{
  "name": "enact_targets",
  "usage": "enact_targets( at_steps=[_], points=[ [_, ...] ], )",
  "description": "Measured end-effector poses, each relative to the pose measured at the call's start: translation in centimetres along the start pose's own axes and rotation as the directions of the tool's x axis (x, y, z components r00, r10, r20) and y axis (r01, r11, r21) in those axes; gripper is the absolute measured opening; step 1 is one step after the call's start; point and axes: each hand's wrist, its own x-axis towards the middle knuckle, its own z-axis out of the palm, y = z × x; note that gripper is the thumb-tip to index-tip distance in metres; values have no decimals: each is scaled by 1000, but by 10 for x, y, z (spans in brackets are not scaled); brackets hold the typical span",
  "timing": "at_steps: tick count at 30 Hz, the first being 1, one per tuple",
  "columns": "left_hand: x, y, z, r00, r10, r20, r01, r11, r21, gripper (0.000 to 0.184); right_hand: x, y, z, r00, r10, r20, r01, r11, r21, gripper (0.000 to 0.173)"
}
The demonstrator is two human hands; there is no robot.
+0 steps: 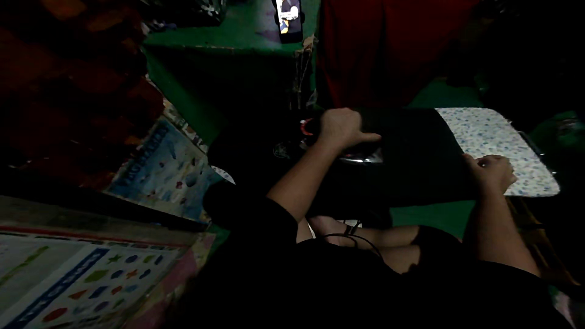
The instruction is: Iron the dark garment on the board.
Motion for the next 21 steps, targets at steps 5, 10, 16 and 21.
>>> enact_targets(
  at_steps=[5, 10, 16, 21],
  points=[
    [4, 68, 7, 981, 185, 62, -184, 983, -29, 72, 4, 7, 1, 1000, -2, -6, 1, 1000, -25, 57],
    [-1, 68, 7, 977, 202, 61, -199, 978, -58, 70, 1, 7, 0, 1000, -8, -7, 8, 1000, 20, 58],
    [-15, 18, -2, 995, 48, 86, -43, 997, -58, 74, 3, 6, -1, 1000, -1, -1, 1, 1000, 20, 56],
    [-29, -59, -5, 975, -222, 31, 223, 973, -56, 77, 2, 6, -1, 1000, -9, -7, 9, 1000, 24, 57]
  ],
)
